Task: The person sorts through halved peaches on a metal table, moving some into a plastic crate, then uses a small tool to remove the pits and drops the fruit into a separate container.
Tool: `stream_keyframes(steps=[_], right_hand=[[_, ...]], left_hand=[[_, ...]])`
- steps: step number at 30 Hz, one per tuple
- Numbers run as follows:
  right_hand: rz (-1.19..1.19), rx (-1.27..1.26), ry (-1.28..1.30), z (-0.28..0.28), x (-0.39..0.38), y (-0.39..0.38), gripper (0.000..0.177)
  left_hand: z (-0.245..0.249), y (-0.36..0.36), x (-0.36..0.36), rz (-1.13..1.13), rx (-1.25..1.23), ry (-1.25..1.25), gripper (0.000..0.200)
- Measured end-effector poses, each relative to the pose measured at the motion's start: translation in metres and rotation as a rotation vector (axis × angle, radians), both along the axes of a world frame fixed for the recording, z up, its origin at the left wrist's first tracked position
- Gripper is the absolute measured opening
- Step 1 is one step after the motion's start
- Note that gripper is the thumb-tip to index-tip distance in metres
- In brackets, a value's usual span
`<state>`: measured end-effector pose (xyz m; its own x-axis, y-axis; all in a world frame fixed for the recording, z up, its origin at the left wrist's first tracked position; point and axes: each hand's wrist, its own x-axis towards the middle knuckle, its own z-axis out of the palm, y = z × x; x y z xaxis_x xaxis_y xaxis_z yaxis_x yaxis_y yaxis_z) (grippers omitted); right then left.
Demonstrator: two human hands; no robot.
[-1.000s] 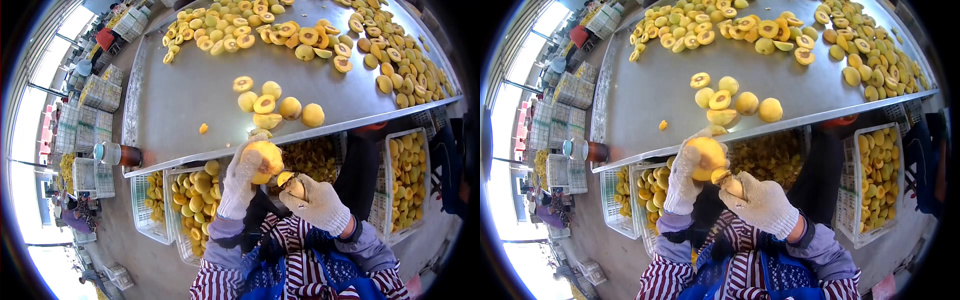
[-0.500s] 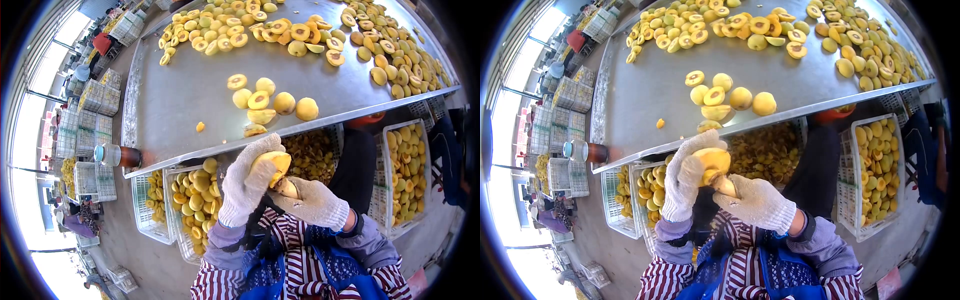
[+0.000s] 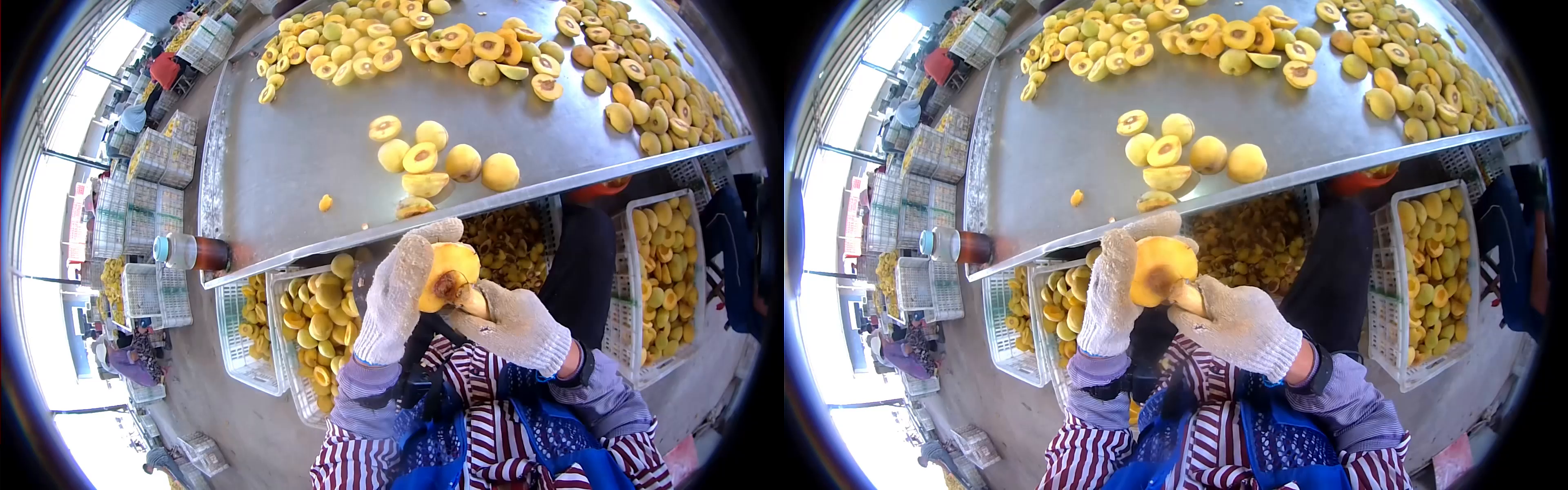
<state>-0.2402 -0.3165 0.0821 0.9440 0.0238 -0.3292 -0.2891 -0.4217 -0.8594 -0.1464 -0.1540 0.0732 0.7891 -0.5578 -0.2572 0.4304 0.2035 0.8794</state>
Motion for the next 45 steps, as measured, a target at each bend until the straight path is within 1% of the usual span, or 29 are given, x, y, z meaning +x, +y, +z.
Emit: stream_keyframes(steps=[3, 5, 6, 8, 11, 12, 13, 15, 16, 17, 19, 22, 25, 26, 27, 29, 30, 31, 33, 34, 36, 37, 38, 39, 40, 41, 43, 44, 45], right_hand=[[0.013, -0.065, 0.039, 0.002, -0.001, 0.000, 0.045], [0.033, 0.023, 0.071, -0.001, -0.001, -0.001, 0.044], [0.042, 0.064, 0.087, -0.002, -0.001, -0.001, 0.043], [0.099, 0.200, 0.156, -0.008, -0.002, -0.001, 0.040], [0.085, 0.518, 0.325, -0.001, -0.001, -0.004, 0.030], [0.067, 0.625, 0.404, 0.003, 0.000, -0.007, 0.029], [0.043, 0.735, 0.481, 0.007, 0.001, -0.011, 0.028], [0.052, 0.825, 0.542, 0.011, 0.003, -0.019, 0.027], [0.061, 0.867, 0.573, 0.012, 0.003, -0.023, 0.026], [0.079, 0.900, 0.595, 0.010, 0.002, -0.023, 0.026], [0.119, 0.961, 0.652, 0.003, -0.001, -0.021, 0.025], [0.140, 1.106, 0.676, -0.004, -0.009, -0.018, 0.027], [0.172, 1.224, 0.654, -0.014, -0.017, -0.020, 0.030], [0.162, 1.252, 0.651, -0.024, -0.021, -0.015, 0.030], [0.153, 1.278, 0.648, -0.026, -0.022, -0.012, 0.030], [0.250, 1.318, 0.658, -0.017, -0.021, -0.016, 0.029], [0.301, 1.338, 0.667, -0.012, -0.020, -0.016, 0.029], [0.454, 1.257, 0.658, -0.020, -0.024, -0.006, 0.026], [0.685, 1.154, 0.743, -0.006, -0.017, -0.001, 0.026], [0.612, 1.118, 0.775, 0.008, -0.012, -0.006, 0.028], [0.521, 1.010, 0.738, 0.014, -0.007, -0.019, 0.028], [0.451, 0.965, 0.720, 0.014, -0.009, -0.026, 0.027], [0.392, 1.005, 0.709, 0.008, -0.014, -0.029, 0.028], [0.387, 1.009, 0.718, 0.005, -0.015, -0.033, 0.028], [0.383, 1.016, 0.726, 0.003, -0.015, -0.035, 0.029], [0.380, 1.024, 0.738, 0.001, -0.016, -0.035, 0.029], [0.360, 0.917, 0.729, 0.000, -0.011, -0.027, 0.029], [0.351, 0.896, 0.728, 0.002, -0.008, -0.022, 0.029], [0.342, 0.872, 0.729, 0.004, -0.006, -0.017, 0.029]], left_hand=[[0.004, -0.005, -0.003, -0.020, -0.041, -0.051, 0.056], [0.009, -0.010, -0.004, -0.045, -0.036, -0.075, 0.055], [0.014, -0.010, -0.002, -0.105, 0.069, -0.145, 0.054], [0.029, -0.010, 0.006, -0.220, 0.279, -0.289, 0.051], [0.040, -0.013, 0.015, -0.346, 0.292, -0.211, 0.046], [0.038, -0.014, 0.009, -0.283, 0.166, -0.202, 0.067], [0.034, -0.017, 0.003, -0.185, 0.157, -0.312, 0.061], [0.027, -0.023, -0.013, 0.007, 0.131, -0.526, 0.053], [0.016, -0.022, -0.025, 0.075, 0.090, -0.481, 0.059], [0.011, -0.024, -0.031, 0.146, 0.090, -0.404, 0.052], [0.012, -0.021, -0.022, 0.050, 0.111, -0.299, 0.042], [0.025, -0.020, -0.015, -0.080, 0.222, -0.297, 0.035], [0.016, -0.017, -0.018, -0.001, 0.259, -0.846, 0.034], [0.013, -0.019, -0.021, 0.048, 0.197, -0.889, 0.040], [0.016, -0.021, -0.022, -0.008, 0.128, -0.704, 0.042], [0.026, -0.024, -0.023, -0.108, -0.007, -0.332, 0.047], [0.028, -0.026, -0.024, -0.124, -0.051, -0.215, 0.055], [0.028, -0.028, -0.026, -0.044, -0.070, -0.040, 0.057], [0.028, -0.031, -0.028, 0.115, -0.110, 0.298, 0.061], [0.022, -0.026, -0.023, 0.167, -0.032, 0.229, 0.065], [0.004, 0.005, -0.014, 0.335, -0.009, 0.139, 0.064], [-0.008, 0.027, -0.010, 0.485, 0.084, 0.009, 0.062], [-0.021, 0.062, -0.005, 0.557, 0.187, -0.147, 0.057], [-0.051, 0.104, 0.009, 0.676, 0.507, -0.392, 0.053], [-0.043, 0.122, 0.016, 0.594, 1.006, -0.462, 0.047], [-0.035, 0.124, 0.010, 0.389, 1.573, -0.765, 0.045], [-0.046, 0.117, 0.015, 0.399, 1.712, -1.235, 0.047], [-0.052, 0.104, 0.021, 0.401, 1.532, -1.189, 0.051], [-0.045, 0.079, 0.026, 0.357, 1.304, -0.930, 0.051]])
